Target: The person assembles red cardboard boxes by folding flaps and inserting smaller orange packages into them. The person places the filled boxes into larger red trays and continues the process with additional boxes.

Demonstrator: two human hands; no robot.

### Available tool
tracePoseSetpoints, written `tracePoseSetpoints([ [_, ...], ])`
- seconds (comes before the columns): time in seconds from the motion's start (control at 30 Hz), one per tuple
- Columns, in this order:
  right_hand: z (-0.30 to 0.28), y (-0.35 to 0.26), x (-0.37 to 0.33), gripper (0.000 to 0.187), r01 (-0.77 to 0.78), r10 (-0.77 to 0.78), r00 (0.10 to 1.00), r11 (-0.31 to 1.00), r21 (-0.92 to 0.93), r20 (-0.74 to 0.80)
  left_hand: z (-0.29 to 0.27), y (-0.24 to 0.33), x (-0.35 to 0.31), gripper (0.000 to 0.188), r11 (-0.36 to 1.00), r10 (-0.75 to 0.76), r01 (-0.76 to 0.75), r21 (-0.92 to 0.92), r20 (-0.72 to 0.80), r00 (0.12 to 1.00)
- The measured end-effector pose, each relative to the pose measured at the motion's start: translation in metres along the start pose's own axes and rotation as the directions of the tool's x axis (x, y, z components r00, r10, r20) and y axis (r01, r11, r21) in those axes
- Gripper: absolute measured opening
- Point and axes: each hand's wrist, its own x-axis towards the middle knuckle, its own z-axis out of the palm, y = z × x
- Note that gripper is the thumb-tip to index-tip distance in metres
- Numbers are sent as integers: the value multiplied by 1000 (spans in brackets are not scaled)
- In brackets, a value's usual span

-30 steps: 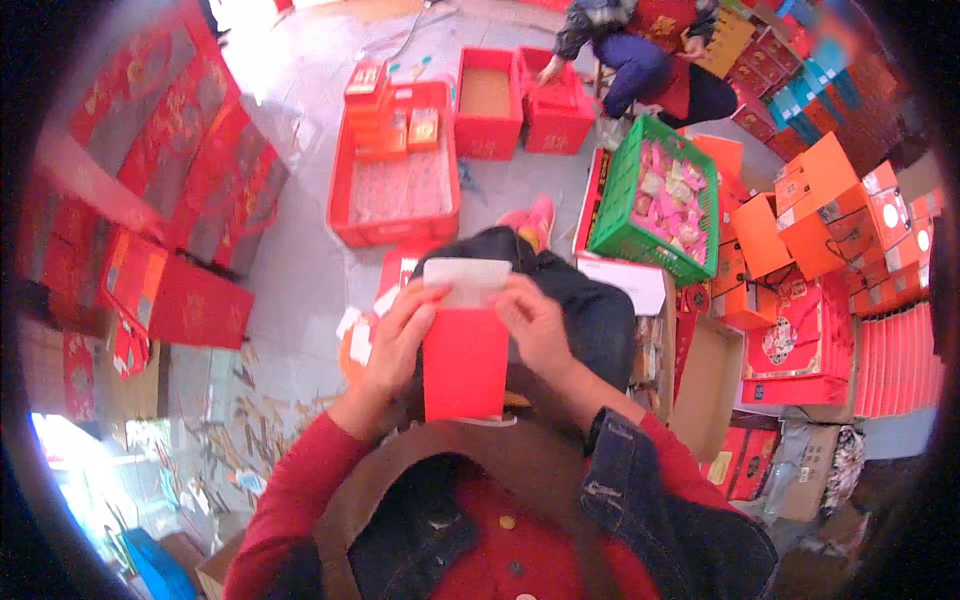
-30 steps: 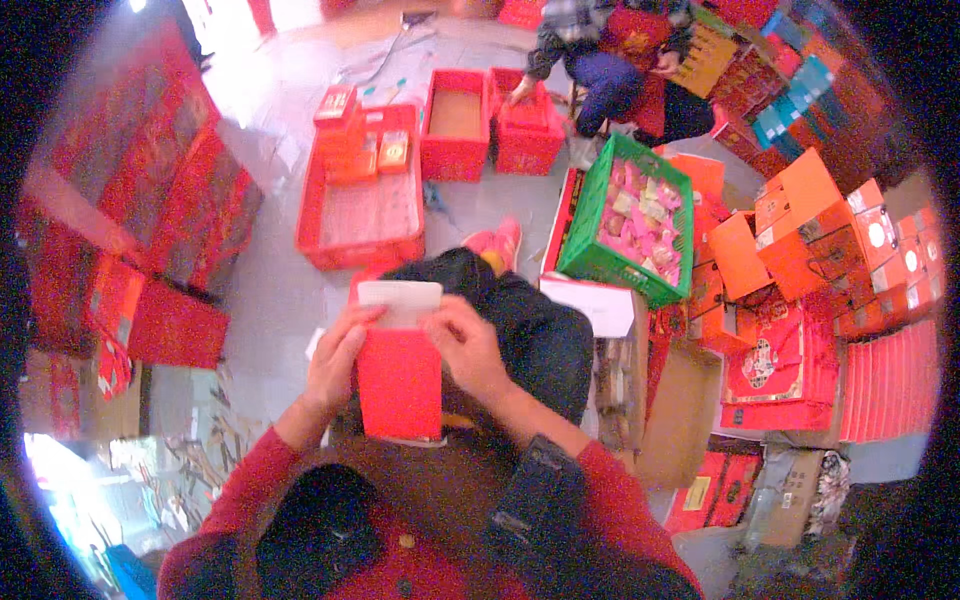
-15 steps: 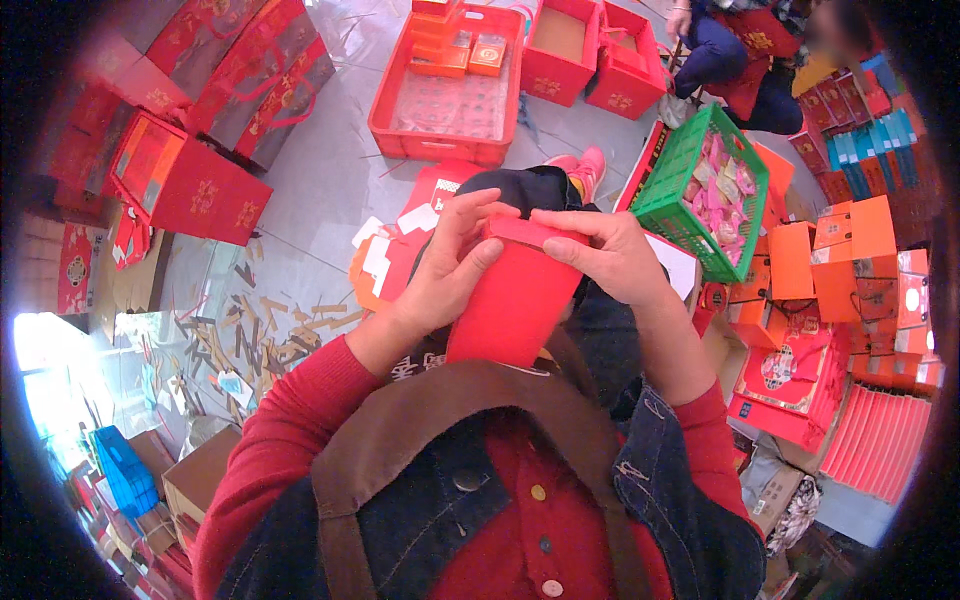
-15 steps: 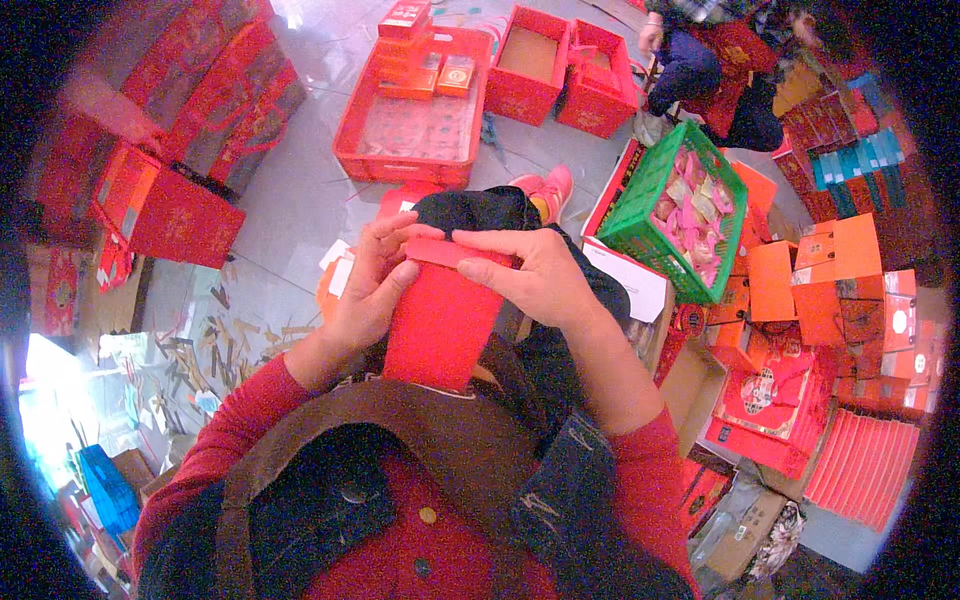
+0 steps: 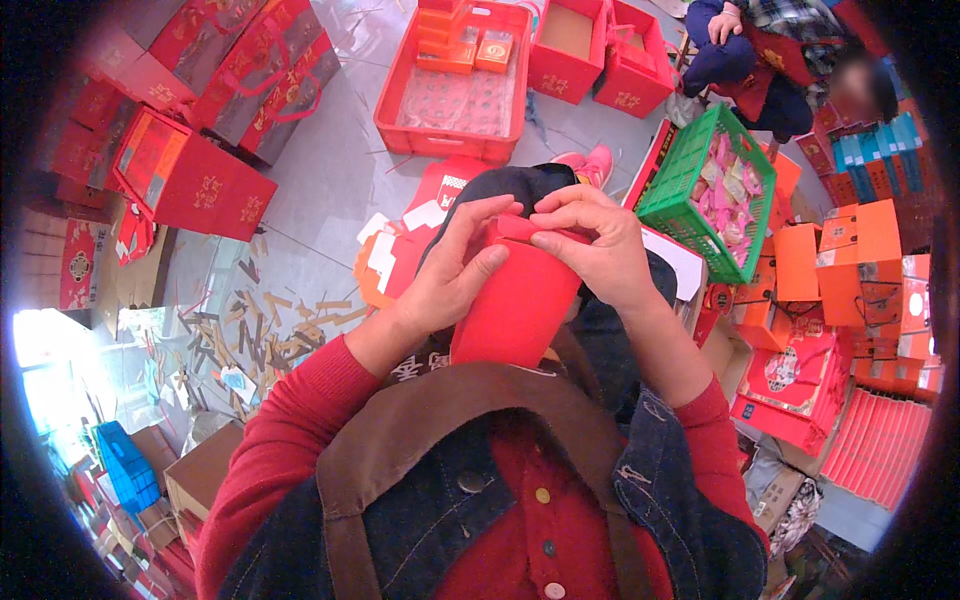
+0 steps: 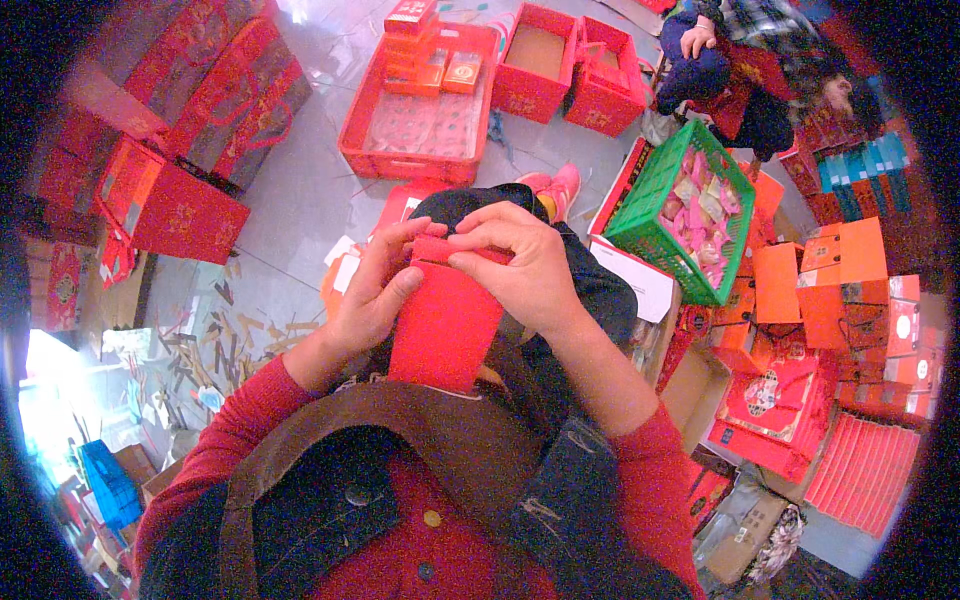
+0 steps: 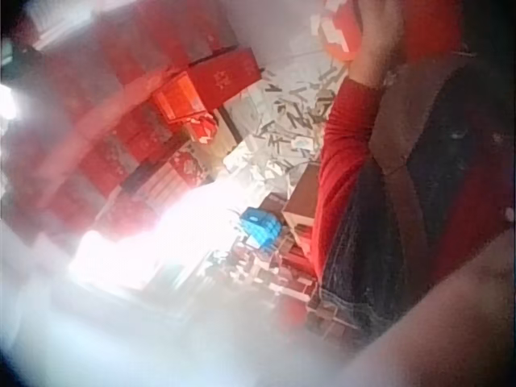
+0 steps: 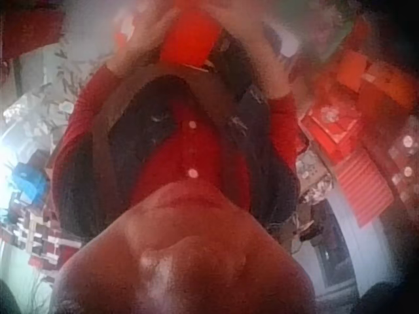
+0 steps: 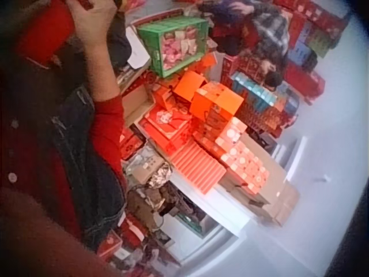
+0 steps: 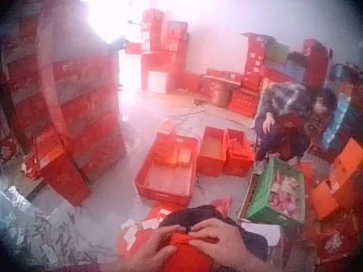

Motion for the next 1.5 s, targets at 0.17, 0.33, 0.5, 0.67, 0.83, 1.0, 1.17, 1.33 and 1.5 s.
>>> tracePoseSetpoints([
  [0.17,0,0,-3,9,-90,83,995,986,143,53,-1,-2,-2,37,996,29,-30,78,11,1000],
  [0.33,-3,0,-9,10,-155,137,985,968,196,103,-3,-9,-2,25,983,110,-114,147,35,993],
  [0.5,9,22,-40,15,-62,127,981,923,380,-148,1,-4,-1,16,986,103,-96,137,-42,994],
  [0.67,27,34,-61,16,53,25,973,943,329,-229,3,-9,-6,12,972,109,-101,213,-30,994],
  [0.83,34,34,-60,20,43,34,978,932,361,-205,2,-19,-10,16,984,42,-25,175,-91,995],
  [1.0,17,60,-52,31,-15,24,998,986,163,-54,5,-15,-12,34,978,-128,154,141,-179,975],
  [1.17,-4,61,-28,58,435,-403,897,724,-536,183,-19,-35,21,38,781,-539,448,-435,-109,835],
  [1.33,3,77,-20,59,374,-372,927,900,-225,53,-22,-35,37,47,429,-655,572,-699,195,730],
  [1.5,33,72,-35,53,-380,361,923,806,454,131,-36,-43,15,53,890,-333,310,-334,-14,943],
])
